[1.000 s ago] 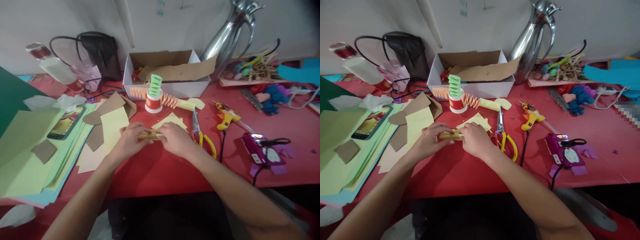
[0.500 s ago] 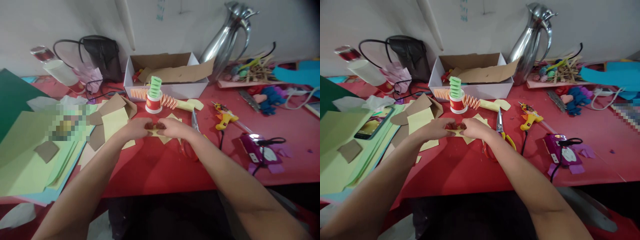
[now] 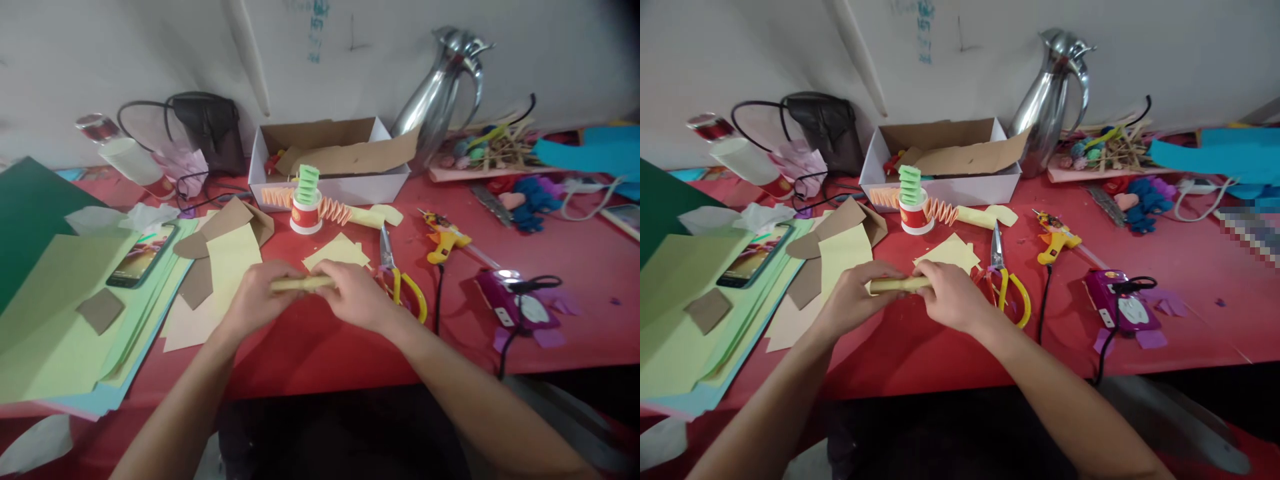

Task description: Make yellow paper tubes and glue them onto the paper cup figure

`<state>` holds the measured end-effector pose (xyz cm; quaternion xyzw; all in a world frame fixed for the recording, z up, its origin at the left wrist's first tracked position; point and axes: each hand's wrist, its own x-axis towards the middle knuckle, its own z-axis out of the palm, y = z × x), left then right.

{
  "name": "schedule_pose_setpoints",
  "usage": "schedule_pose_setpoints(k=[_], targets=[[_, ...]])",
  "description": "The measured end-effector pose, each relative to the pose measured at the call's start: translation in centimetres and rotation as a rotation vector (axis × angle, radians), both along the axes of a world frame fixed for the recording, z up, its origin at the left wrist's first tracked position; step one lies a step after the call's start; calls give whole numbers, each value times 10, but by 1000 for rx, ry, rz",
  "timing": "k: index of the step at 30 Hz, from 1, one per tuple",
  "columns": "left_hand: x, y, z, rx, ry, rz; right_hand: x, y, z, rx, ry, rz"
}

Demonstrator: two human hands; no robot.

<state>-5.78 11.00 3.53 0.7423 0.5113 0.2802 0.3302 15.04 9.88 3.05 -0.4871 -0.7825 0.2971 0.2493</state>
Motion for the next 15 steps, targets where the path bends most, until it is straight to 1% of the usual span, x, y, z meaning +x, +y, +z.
schedule_pose_setpoints(k=[2, 4, 5, 6, 7, 9, 12, 15], targets=[[2, -12, -4, -30, -279, 132, -1, -12, 4, 52, 158, -55], [12, -24, -11, -161, -687, 245, -4, -20, 7, 109, 303, -123], [20, -30, -15, -254, -851, 267, -7, -24, 7, 129, 359, -158], [28, -35, -19, -340, -978, 249, -10, -27, 7, 145, 405, -191], [37, -40, -23, -429, -1052, 218, -14, -29, 6, 164, 444, -222], [51, -46, -27, -510, -1182, 261, -21, -34, 4, 214, 506, -271], [62, -50, -26, -529, -1295, 328, -30, -39, -3, 273, 561, -344], [63, -51, -24, -508, -1291, 327, -36, -44, -9, 258, 597, -403]])
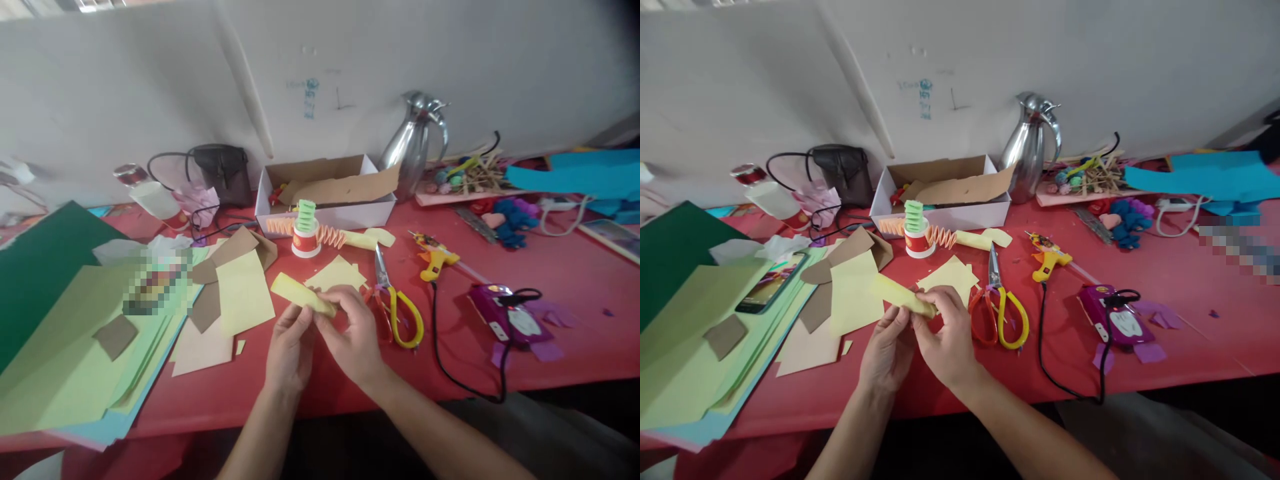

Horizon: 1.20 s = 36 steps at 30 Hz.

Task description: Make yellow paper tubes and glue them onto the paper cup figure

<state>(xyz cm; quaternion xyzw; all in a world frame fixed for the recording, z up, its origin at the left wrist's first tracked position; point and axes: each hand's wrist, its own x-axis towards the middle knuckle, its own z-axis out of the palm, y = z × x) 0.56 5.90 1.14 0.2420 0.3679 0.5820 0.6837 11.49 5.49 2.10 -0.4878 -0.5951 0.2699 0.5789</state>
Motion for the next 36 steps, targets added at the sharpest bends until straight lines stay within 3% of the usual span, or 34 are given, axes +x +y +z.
schedule_pose_setpoints(k=[7, 14, 17, 23, 29, 33, 36], targets=[[-1, 0, -4, 9, 72, 7, -4, -4, -7, 23, 111, -62], [-9, 3, 6, 62, 80, -10, 2, 1, -9, -165, 297, 116], [-11, 5, 11, -23, 9, -16, 0, 0, -11, -196, 307, 112], [-18, 17, 25, -415, -307, 113, 6, -10, -1, 46, 107, 73], [-21, 14, 39, -438, -524, 109, 2, -25, 8, 254, -305, -17], [-18, 8, 38, -369, -501, 109, -7, -32, 11, 173, -423, 24], [-15, 3, 36, -309, -404, 151, -9, -35, 14, -2, -330, 110]])
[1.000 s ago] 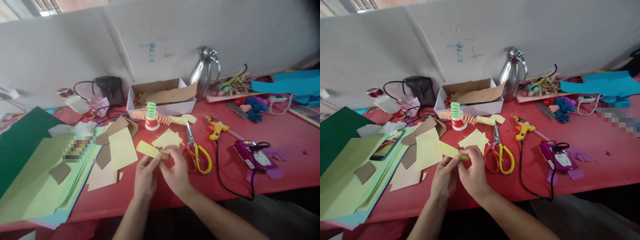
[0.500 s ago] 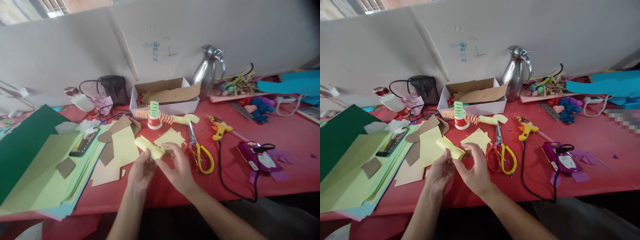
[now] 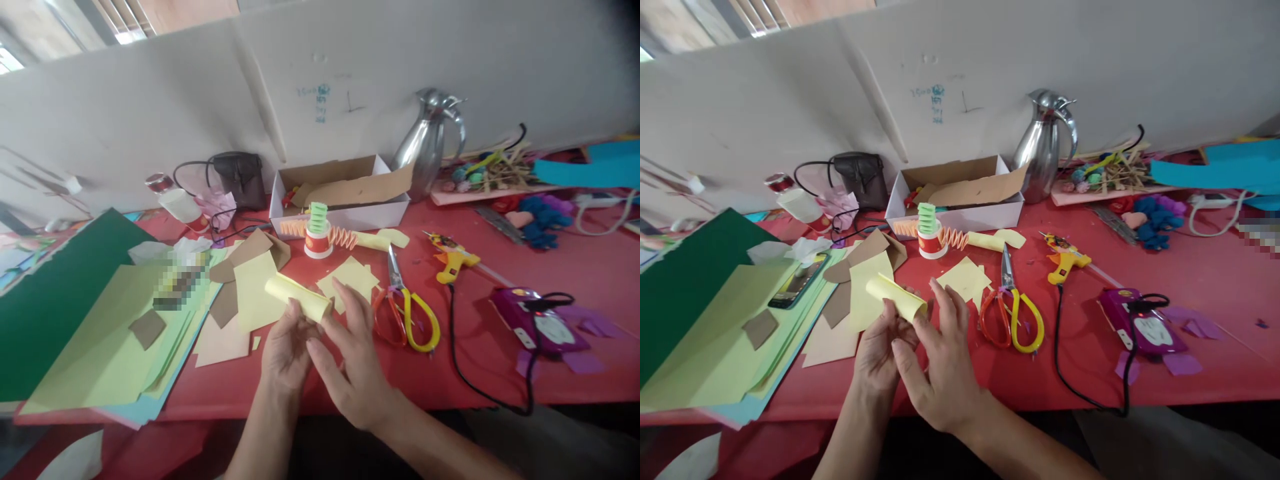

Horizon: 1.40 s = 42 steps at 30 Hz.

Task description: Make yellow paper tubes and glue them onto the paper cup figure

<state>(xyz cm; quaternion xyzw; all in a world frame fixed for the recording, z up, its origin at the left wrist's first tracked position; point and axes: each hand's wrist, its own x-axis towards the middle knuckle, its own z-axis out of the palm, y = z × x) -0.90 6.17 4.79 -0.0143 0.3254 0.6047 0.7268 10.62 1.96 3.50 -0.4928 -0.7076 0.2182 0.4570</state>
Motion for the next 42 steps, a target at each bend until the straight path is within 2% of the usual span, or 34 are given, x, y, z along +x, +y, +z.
schedule_pose_setpoints(k=[3, 11, 19, 23, 28, 31, 33, 35, 39, 42], targets=[[3, -4, -1, 62, 74, 23, 1, -2, 0, -158, 182, 69], [11, -8, -1, 113, 66, 65, -2, 2, -3, -333, 599, 174], [12, -14, -4, 153, 62, -21, -6, 12, 5, -330, 680, 135], [11, -16, -3, 201, 140, 10, -8, 12, 4, -316, 689, 110], [13, -17, -2, 256, 228, 52, -11, 12, -1, -364, 858, 132], [10, -16, -4, 316, 363, 60, -7, 12, -11, -393, 873, 22], [4, -16, -7, 361, 541, 84, -1, 13, -19, -366, 805, -118], [-2, -16, -10, 394, 746, 112, 7, 14, -22, -302, 684, -168], [-11, -18, -15, 428, 1026, 137, 18, 18, -11, -171, 483, -27], [-13, -19, -13, 423, 1178, 130, 16, 22, -1, -195, 426, 27]])
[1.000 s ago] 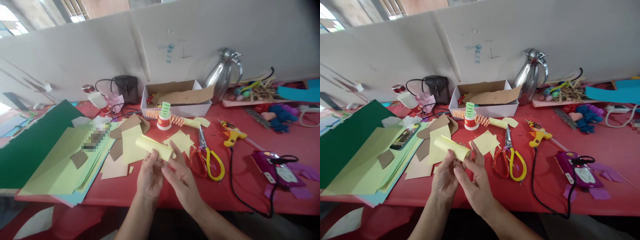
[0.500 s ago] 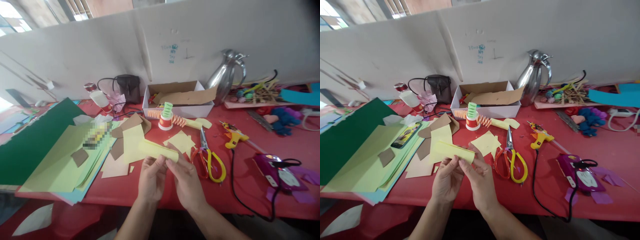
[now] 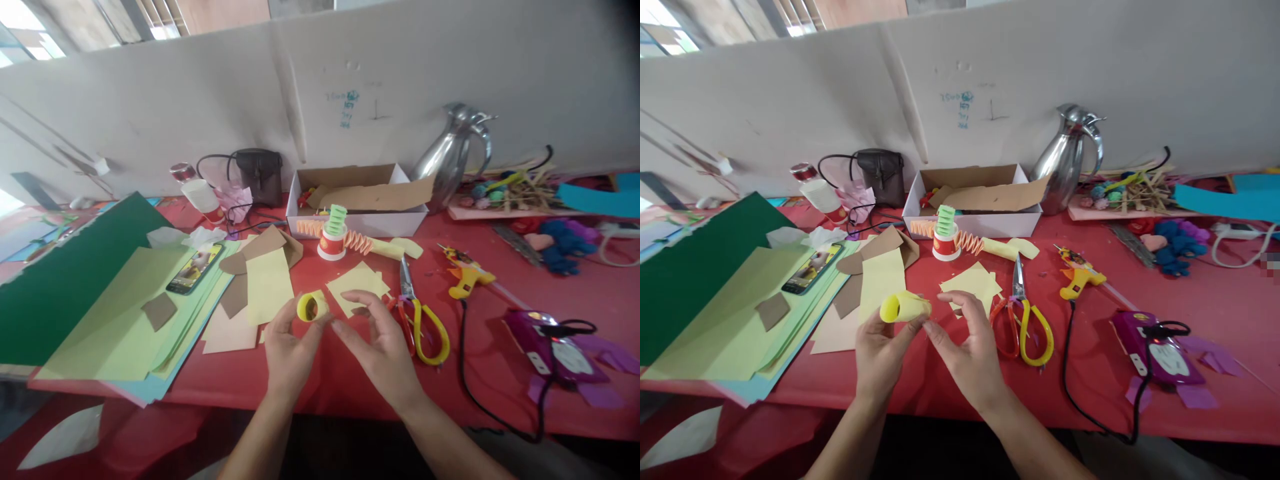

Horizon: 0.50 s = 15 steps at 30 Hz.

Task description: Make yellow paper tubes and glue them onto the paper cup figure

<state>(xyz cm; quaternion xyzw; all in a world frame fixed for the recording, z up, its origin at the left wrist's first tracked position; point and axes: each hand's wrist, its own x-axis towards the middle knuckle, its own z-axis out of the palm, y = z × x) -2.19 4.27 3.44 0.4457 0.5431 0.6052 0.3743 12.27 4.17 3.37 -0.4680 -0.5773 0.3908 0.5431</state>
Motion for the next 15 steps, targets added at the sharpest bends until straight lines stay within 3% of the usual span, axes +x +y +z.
schedule_pose_setpoints(k=[3, 9, 15], targets=[[1, -1, 4, 1, 65, -25, -4, 2, 3, 24, -45, -22], [6, 0, 0, 24, -62, -41, -11, -2, 9, 328, -219, -130], [7, 1, -8, -33, -175, -97, -13, 3, 12, 315, -321, -123]])
